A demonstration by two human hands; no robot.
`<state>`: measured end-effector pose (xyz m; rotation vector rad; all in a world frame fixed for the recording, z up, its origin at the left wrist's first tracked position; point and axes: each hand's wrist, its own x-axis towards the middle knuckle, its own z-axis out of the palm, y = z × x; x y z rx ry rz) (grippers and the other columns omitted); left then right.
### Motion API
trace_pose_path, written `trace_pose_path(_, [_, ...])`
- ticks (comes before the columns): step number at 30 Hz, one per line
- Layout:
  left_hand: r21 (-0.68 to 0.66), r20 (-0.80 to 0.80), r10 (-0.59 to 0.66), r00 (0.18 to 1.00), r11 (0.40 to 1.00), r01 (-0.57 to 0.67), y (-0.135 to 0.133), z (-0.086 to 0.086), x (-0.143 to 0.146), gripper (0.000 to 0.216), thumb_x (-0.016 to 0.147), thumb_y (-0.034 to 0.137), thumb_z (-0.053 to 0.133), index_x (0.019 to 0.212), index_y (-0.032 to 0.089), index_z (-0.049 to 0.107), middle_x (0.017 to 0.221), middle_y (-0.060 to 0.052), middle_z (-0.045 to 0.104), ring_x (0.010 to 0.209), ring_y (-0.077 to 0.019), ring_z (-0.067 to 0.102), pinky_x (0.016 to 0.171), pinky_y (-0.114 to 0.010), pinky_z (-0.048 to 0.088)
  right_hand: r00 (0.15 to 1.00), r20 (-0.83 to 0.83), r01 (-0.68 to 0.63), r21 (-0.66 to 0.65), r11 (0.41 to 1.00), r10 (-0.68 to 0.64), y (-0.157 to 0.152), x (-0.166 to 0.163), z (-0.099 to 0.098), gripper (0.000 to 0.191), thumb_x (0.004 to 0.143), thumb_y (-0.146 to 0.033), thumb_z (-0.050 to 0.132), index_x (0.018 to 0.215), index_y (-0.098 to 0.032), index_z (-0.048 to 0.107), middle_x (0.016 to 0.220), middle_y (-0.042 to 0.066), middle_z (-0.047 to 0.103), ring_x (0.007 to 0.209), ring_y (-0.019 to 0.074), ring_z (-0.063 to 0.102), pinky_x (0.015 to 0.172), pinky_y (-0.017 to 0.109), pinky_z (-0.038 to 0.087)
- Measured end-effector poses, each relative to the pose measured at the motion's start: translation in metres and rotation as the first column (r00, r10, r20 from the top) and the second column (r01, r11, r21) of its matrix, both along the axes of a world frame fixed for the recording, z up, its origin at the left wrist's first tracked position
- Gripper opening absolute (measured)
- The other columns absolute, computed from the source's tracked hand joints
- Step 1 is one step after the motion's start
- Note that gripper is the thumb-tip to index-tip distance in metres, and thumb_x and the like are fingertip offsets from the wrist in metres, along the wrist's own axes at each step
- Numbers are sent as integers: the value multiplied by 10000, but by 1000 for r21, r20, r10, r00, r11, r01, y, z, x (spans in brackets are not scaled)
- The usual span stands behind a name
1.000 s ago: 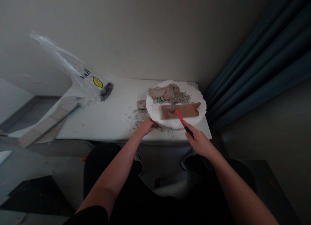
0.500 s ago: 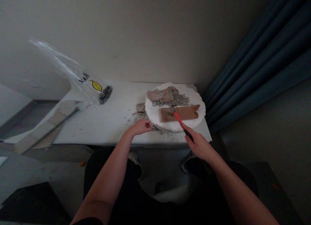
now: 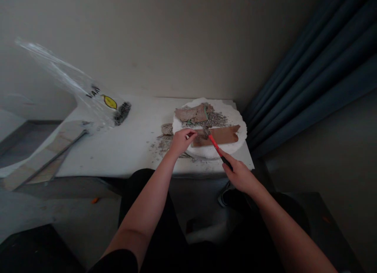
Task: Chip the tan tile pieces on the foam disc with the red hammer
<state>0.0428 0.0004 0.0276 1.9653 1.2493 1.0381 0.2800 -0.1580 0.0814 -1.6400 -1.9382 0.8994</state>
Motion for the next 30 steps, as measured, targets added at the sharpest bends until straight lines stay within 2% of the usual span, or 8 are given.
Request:
trace_pose_path(2, [8, -46, -1, 999, 1000, 1, 1, -6, 6, 152, 865, 277, 638, 960, 188, 717, 923, -41, 739, 800, -136, 646, 724, -266, 501, 1000, -10, 2, 0, 1000, -2, 0, 1, 0, 621, 954, -213, 447, 1564, -283, 356, 1386, 85, 625, 1219, 297, 617, 1036, 469, 459])
trace_pose_path(5, [-56, -47, -32, 998, 998, 29, 1, -15, 13, 229, 822, 232, 683, 1044, 179, 700, 884, -31, 734, 749, -130, 641, 713, -266, 504, 1000, -19, 5, -6, 1000, -5, 1, 1, 1, 614, 963, -219, 441, 1567, -276, 350, 1396, 88, 618, 1234, 294, 610, 1043, 472, 458])
trace_pose_path(11, [-106, -124, -88, 988, 992, 75, 6, -25, 17, 81, 833, 239, 659, 846, 181, 715, 766, -10, 710, 696, -135, 621, 710, -286, 481, 1000, -9, -12, -5, 1000, 12, 2, 2, 4, 619, 964, -214, 440, 1573, -266, 342, 1399, 104, 614, 1230, 308, 613, 1029, 496, 472])
trace_pose_path(15, [-105, -69, -30, 997, 994, 23, 7, -29, 21, 97, 843, 237, 649, 898, 181, 706, 827, -20, 724, 741, -141, 640, 730, -289, 493, 1000, -12, -16, 12, 1000, 16, 2, 3, 2, 629, 960, -204, 449, 1574, -282, 335, 1429, 89, 590, 1275, 299, 582, 1051, 490, 460])
trace_pose_path(19, [-112, -38, -24, 999, 994, 20, 7, -31, 23, 87, 828, 205, 664, 904, 173, 692, 840, -27, 725, 754, -140, 650, 755, -292, 513, 1000, -6, -13, 4, 1000, 13, 1, 3, 2, 631, 962, -205, 449, 1576, -283, 330, 1430, 92, 589, 1272, 301, 584, 1047, 492, 463])
trace_pose_path(27, [-96, -73, -28, 997, 995, 21, 5, -29, 25, 85, 842, 209, 656, 906, 172, 697, 835, -27, 721, 770, -147, 656, 775, -300, 517, 1000, -29, -12, 9, 1000, 12, 1, 2, 3, 637, 955, -197, 456, 1574, -283, 334, 1387, 88, 626, 1201, 286, 633, 1012, 468, 490])
trace_pose_path(30, [-91, -82, -33, 996, 996, 26, 4, -28, 25, 81, 848, 208, 647, 898, 173, 700, 829, -27, 720, 775, -149, 656, 782, -298, 509, 1000, -29, -7, 6, 1000, 7, 1, 2, 3, 628, 956, -201, 451, 1571, -275, 343, 1411, 94, 606, 1233, 292, 612, 1023, 474, 479])
